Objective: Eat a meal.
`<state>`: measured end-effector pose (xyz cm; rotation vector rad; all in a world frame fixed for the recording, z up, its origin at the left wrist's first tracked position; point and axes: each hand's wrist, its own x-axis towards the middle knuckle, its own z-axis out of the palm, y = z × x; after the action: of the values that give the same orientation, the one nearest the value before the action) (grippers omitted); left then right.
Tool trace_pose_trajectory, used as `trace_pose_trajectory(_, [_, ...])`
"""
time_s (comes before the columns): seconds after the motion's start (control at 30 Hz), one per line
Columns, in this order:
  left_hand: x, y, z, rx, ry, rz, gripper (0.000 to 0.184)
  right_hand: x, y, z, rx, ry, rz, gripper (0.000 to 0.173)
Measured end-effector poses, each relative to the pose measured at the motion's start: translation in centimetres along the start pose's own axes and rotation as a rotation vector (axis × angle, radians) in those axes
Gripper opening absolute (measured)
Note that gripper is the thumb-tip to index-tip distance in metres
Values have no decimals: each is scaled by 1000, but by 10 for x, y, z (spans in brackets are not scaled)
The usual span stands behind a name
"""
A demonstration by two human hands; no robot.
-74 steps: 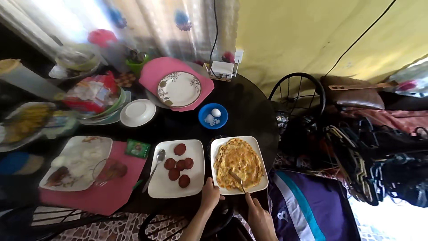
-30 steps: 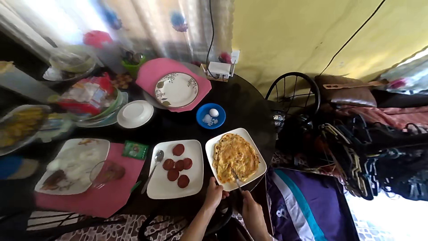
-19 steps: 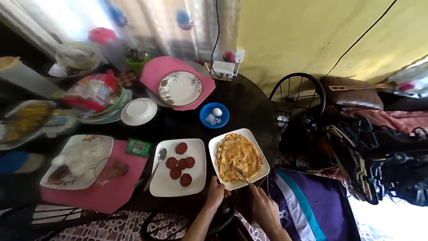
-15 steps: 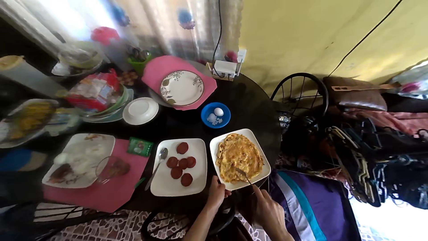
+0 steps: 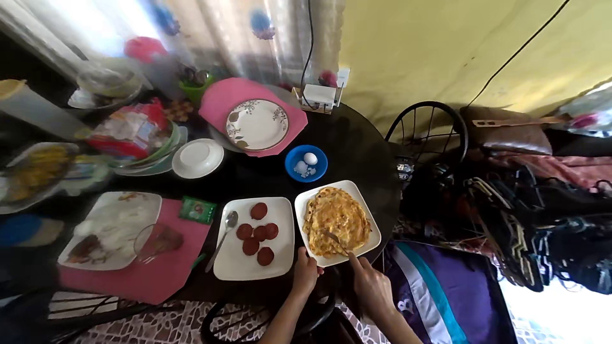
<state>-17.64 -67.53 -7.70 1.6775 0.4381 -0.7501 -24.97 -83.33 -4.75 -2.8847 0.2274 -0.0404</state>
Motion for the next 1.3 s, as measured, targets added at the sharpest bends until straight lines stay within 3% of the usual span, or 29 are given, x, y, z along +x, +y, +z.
trace_pose_trajectory(0.2, [-1, -1, 0, -29, 1, -2, 38, -3, 1, 14, 5, -218, 43, 52])
trace_pose_trajectory(0.3, [0, -1, -1, -46, -3, -4, 37, 2, -5, 2, 48, -404, 176, 53])
trace_pose_trajectory(0.43, [2, 1, -1, -44, -10, -19, 37, 20, -3, -15, 207, -580, 346, 40])
trace_pose_trajectory(0.57, [1, 1, -2, -50, -26, -23, 36, 30, 6, -41, 146, -585, 291, 39])
trace_pose_trajectory(0.67, [0, 1, -2, -32, -31, -28, 36, 31, -4, -48, 39, -401, 156, 45])
trace_pose_trajectory(0.73, [0, 1, -2, -10, -39, -27, 37, 29, -8, -32, 50, -235, 33, 45])
trace_pose_trajectory(0.8, [0, 1, -3, -20, -41, -35, 37, 31, -9, -14, 53, -187, -54, 46])
trace_pose_trajectory(0.87, [1, 1, -3, -47, -37, -43, 36, 32, -9, -4, 18, -258, -77, 47])
trace_pose_trajectory(1.03, [0, 2, -3, -98, -24, -46, 34, 22, 11, 8, -60, -235, -85, 47])
trace_pose_trajectory(1.3, [0, 1, -2, -70, -29, -42, 34, 52, 1, -23, -20, -618, 56, 60])
